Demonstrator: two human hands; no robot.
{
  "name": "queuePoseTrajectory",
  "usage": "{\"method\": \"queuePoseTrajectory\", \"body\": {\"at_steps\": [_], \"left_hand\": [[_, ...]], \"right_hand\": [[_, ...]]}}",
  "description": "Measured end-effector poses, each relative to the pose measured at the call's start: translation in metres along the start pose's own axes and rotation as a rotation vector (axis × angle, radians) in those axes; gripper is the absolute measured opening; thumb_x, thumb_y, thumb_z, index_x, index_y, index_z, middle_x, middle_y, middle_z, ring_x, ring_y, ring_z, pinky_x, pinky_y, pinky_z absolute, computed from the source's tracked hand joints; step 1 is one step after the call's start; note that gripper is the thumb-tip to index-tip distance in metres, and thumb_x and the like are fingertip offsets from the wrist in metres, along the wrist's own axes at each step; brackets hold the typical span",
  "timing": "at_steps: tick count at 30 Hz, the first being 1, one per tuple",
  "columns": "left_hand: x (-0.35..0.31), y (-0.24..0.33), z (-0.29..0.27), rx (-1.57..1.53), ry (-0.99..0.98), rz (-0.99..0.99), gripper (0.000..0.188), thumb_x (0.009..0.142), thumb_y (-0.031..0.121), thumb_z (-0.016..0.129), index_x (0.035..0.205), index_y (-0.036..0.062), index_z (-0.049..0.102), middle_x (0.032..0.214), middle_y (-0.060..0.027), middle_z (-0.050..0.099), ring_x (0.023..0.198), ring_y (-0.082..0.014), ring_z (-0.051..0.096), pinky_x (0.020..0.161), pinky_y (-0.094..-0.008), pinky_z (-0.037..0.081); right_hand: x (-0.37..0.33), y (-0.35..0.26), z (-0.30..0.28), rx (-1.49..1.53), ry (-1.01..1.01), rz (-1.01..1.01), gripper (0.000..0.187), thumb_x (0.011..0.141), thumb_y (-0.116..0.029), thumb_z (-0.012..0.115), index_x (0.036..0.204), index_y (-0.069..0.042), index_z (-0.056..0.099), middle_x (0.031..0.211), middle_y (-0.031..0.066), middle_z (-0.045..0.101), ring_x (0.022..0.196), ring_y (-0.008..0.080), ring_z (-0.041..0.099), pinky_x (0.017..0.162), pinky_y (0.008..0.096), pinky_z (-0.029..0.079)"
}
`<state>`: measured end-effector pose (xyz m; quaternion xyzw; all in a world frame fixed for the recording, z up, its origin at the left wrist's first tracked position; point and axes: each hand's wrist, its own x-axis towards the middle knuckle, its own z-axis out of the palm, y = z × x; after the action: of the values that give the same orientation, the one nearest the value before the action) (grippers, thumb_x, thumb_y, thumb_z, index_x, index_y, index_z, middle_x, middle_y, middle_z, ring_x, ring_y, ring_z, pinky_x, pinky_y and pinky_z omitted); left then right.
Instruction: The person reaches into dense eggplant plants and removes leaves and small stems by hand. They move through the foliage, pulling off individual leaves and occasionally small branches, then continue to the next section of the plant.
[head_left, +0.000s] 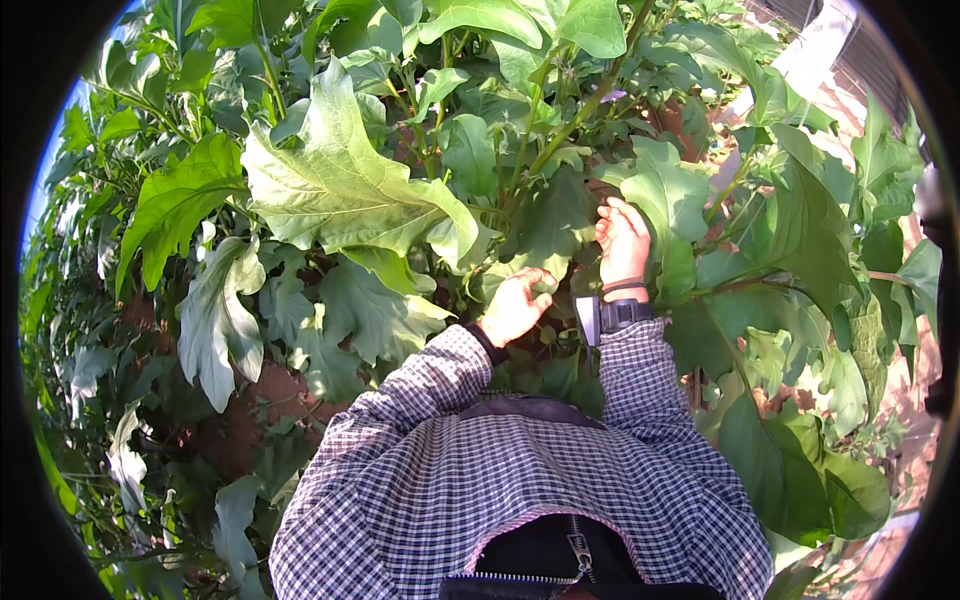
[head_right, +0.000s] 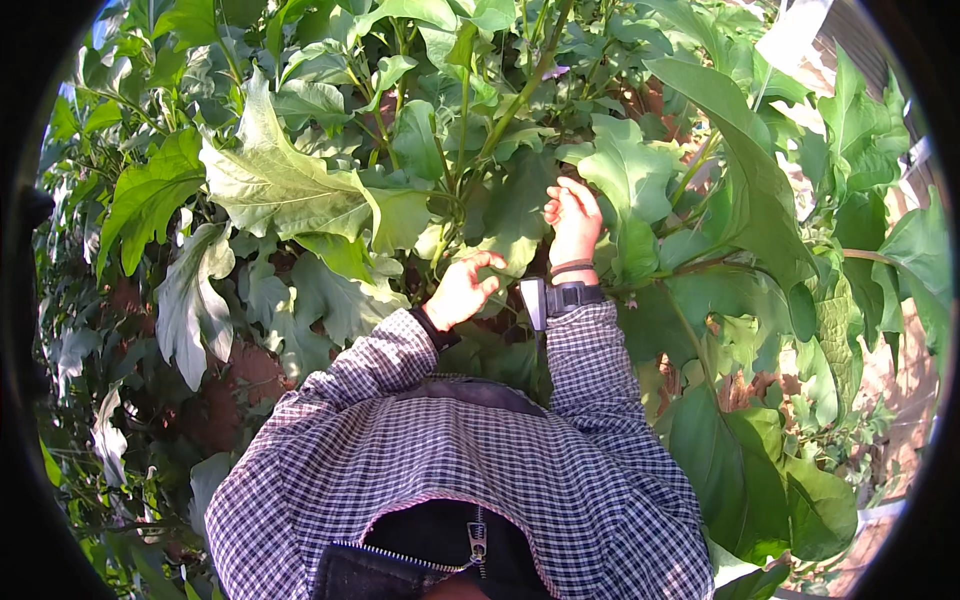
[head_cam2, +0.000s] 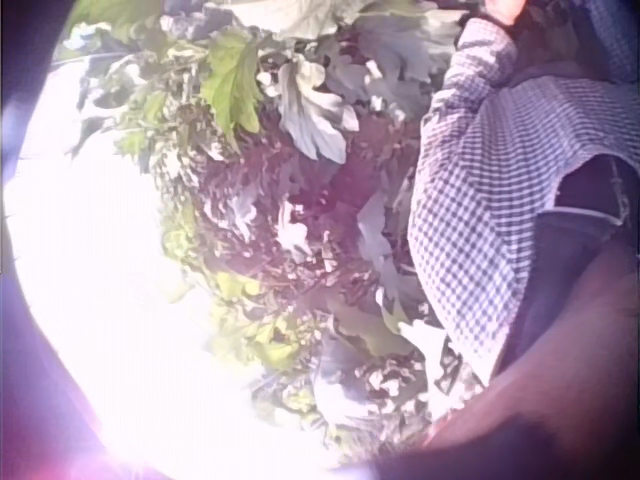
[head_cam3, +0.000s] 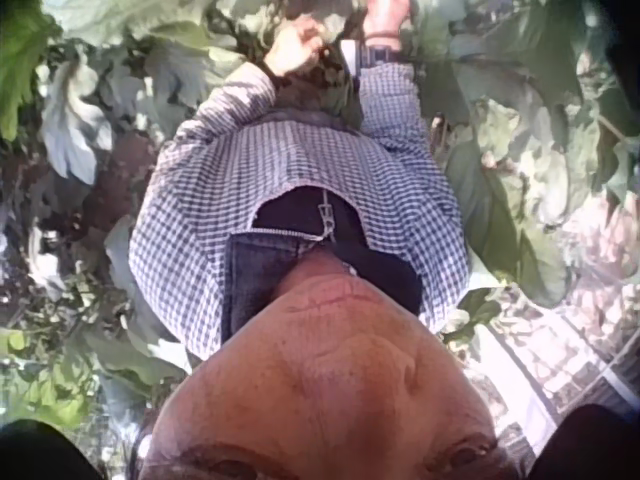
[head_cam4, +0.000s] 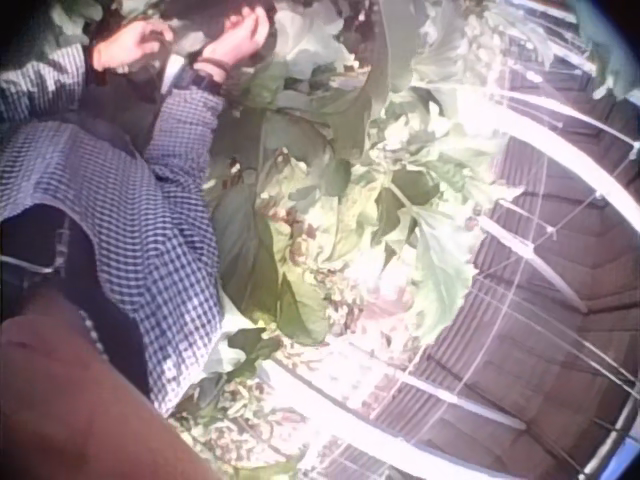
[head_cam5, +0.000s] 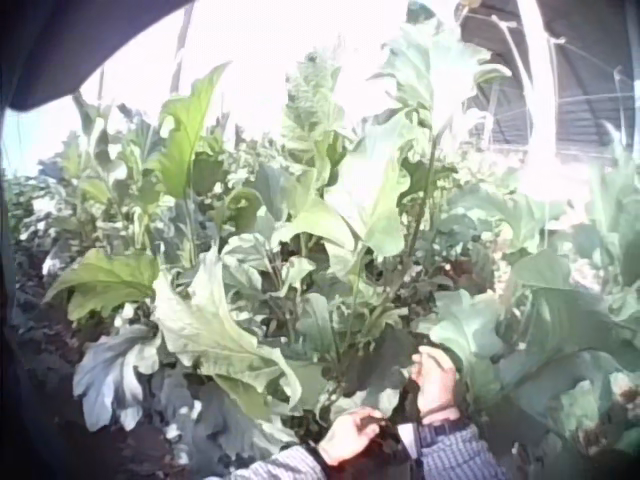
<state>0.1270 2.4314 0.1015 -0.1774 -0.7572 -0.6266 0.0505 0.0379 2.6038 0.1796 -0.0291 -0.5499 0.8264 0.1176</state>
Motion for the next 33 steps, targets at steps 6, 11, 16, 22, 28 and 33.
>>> {"method": "queuePoseTrajectory", "body": {"at_steps": [6, 11, 16, 22, 28, 33], "left_hand": [[0.042, -0.002, 0.003, 0.120, 0.174, 0.258, 0.054, 0.085, 0.043, 0.065, 0.121, 0.0031, 0.057, 0.130, -0.0203, 0.054, 0.122, -0.0367, 0.051, 0.103, -0.0408, 0.040], [0.112, -0.013, -0.016, -0.010, 0.480, 0.015, 0.048, 0.083, 0.007, 0.063, 0.129, -0.0012, 0.050, 0.126, -0.0189, 0.058, 0.120, -0.0289, 0.054, 0.103, -0.0364, 0.040], [0.149, -0.023, -0.026, -0.133, 0.621, -0.080, 0.030, 0.084, 0.008, 0.064, 0.112, -0.0030, 0.057, 0.102, -0.0153, 0.065, 0.093, -0.0252, 0.063, 0.086, -0.0337, 0.049], [0.147, -0.029, -0.006, -0.215, 0.514, -0.059, 0.032, 0.085, 0.002, 0.056, 0.116, -0.0020, 0.049, 0.111, -0.0166, 0.061, 0.101, -0.0244, 0.059, 0.093, -0.0335, 0.044], [0.100, -0.019, 0.063, -0.410, 0.193, 0.052, 0.014, 0.085, 0.004, 0.057, 0.098, 0.0017, 0.061, 0.087, -0.0048, 0.065, 0.077, -0.0119, 0.059, 0.072, -0.0255, 0.048], [0.031, -0.002, 0.118, -0.280, -0.247, -0.136, 0.012, 0.087, -0.004, 0.053, 0.089, 0.0022, 0.063, 0.084, -0.0010, 0.065, 0.081, -0.0091, 0.058, 0.076, -0.0245, 0.047]], "right_hand": [[-0.033, 0.011, -0.026, -0.091, 0.000, 0.026, 0.017, 0.094, -0.004, 0.054, 0.108, -0.005, 0.064, 0.088, 0.0054, 0.067, 0.063, 0.0087, 0.057, 0.057, 0.0214, 0.048], [-0.045, -0.002, -0.048, -0.172, -0.044, 0.019, 0.016, 0.096, -0.004, 0.052, 0.107, -0.004, 0.064, 0.089, 0.0061, 0.067, 0.063, 0.0078, 0.056, 0.057, 0.0203, 0.046], [-0.081, -0.014, -0.067, -0.248, -0.095, 0.042, 0.015, 0.096, -0.006, 0.054, 0.106, -0.003, 0.064, 0.087, 0.0045, 0.067, 0.066, 0.0064, 0.055, 0.059, 0.0199, 0.046], [-0.158, -0.032, -0.110, -0.395, -0.147, 0.093, 0.015, 0.094, -0.004, 0.056, 0.107, 0.000, 0.064, 0.090, 0.0038, 0.067, 0.076, 0.0081, 0.061, 0.069, 0.0219, 0.050], [-0.214, -0.055, -0.163, -0.595, 0.283, 0.074, 0.019, 0.093, -0.008, 0.057, 0.109, 0.001, 0.061, 0.089, 0.0070, 0.066, 0.074, 0.0096, 0.059, 0.068, 0.0240, 0.049], [-0.196, -0.094, -0.194, -0.545, 0.213, -0.467, 0.038, 0.093, -0.019, 0.060, 0.124, 0.002, 0.053, 0.099, 0.0123, 0.065, 0.080, 0.0122, 0.059, 0.072, 0.0245, 0.048]]}}
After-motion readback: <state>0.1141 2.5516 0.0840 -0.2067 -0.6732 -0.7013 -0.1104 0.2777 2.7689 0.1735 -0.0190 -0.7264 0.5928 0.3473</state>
